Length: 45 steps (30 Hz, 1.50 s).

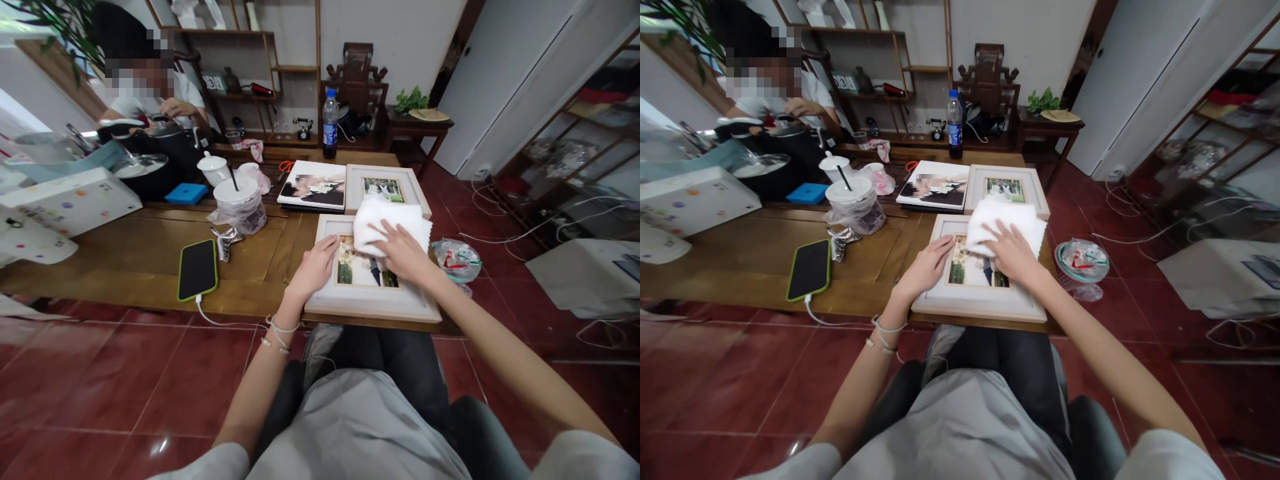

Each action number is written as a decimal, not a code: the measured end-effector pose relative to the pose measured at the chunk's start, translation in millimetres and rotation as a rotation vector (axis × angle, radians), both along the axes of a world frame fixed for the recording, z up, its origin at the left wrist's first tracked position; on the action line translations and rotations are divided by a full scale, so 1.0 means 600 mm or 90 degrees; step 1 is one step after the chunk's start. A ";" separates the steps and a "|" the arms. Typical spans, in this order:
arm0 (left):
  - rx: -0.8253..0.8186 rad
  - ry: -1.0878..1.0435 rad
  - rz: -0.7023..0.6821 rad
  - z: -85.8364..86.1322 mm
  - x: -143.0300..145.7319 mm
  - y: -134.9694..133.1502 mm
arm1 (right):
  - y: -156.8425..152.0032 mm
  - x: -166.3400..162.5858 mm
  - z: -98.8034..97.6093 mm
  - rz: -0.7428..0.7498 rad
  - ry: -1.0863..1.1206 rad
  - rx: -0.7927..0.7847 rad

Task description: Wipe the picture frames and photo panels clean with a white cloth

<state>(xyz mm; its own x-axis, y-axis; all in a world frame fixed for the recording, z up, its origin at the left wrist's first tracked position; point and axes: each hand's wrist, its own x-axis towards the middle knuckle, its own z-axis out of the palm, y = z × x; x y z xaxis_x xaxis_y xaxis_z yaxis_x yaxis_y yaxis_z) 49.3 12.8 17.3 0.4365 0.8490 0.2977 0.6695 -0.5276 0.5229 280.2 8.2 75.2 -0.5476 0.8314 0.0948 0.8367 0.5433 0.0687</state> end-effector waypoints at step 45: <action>0.002 -0.005 -0.016 -0.001 -0.002 0.001 | -0.002 -0.060 0.003 0.046 -0.046 -0.074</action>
